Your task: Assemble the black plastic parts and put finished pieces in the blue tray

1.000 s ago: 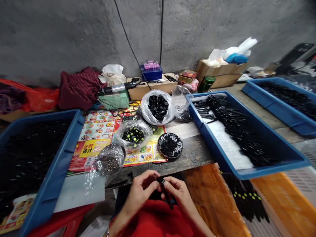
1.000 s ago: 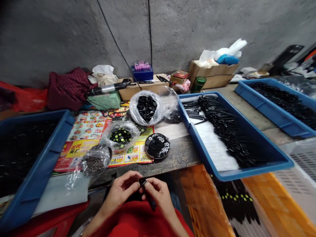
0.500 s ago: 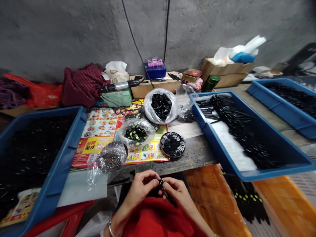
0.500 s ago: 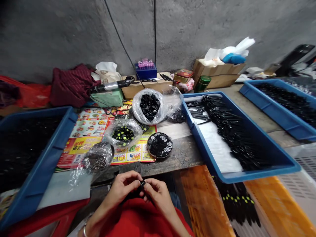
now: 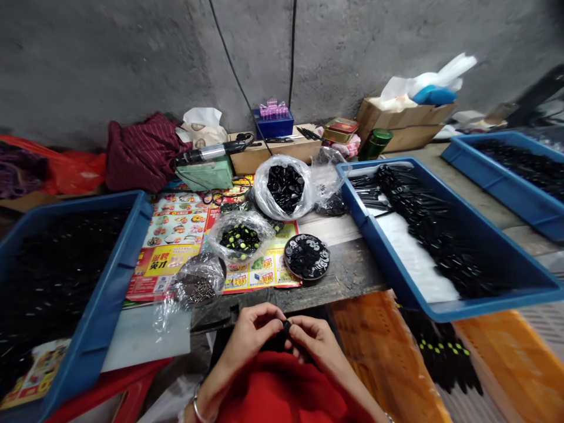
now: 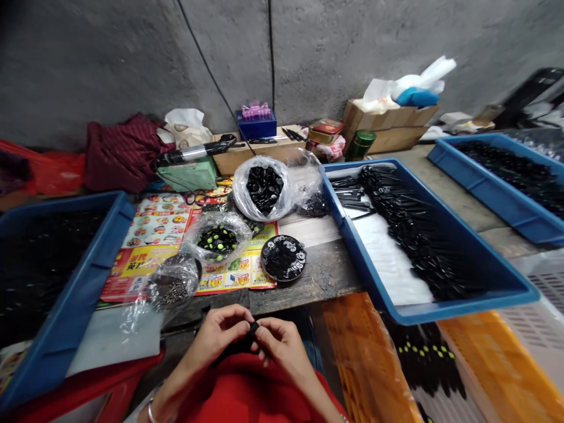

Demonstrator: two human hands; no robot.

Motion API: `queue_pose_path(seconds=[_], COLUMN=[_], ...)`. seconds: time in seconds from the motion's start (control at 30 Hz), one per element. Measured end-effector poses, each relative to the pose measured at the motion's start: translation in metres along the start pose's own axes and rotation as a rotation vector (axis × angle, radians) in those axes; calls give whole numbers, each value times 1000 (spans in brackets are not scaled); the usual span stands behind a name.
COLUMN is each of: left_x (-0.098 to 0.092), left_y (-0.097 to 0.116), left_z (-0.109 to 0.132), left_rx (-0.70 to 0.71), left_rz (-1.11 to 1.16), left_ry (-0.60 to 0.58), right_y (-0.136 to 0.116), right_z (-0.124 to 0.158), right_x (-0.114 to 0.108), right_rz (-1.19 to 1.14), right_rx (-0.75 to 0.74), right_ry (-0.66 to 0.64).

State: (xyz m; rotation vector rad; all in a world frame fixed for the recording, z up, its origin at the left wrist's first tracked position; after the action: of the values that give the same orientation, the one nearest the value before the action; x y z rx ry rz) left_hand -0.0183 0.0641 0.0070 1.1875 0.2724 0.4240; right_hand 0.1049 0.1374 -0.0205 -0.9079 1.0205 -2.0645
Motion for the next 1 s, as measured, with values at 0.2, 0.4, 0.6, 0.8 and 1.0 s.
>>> queue_pose_path(seconds=[0.2,0.4,0.6,0.8,1.0], left_x=[1,1,2,-2,-14], left_y=[4,6,12,40,108], left_z=[-1,0,1,-8,-44], left_rx=[16,29,79,98,380], left_rz=[-31,-83,-185,-261,-517], left_ry=[-20,-31,-46,-84,-44], right_y=[-5,3,15,3,-54], right_z=[1,-1,-8,-8,-5], right_x=[-2,-3,-4,-8,-24], right_rz=[35,26,-13,61,405], right_rx=[-14,6,6,-46,-282], right_ry=[1,6,16,31,132])
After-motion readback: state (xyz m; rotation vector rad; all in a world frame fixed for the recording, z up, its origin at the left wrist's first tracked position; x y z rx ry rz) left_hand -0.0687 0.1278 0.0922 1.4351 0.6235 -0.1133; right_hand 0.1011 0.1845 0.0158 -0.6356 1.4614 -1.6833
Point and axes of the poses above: each hand's wrist, its own z-axis away from the middle knuckle, its own x-axis out of the palm, y = z × x, the point moved 5 cm from there along -z, towards the middle knuckle, and after that the axes turned 5 degrees about z, right-handed, at the moved point
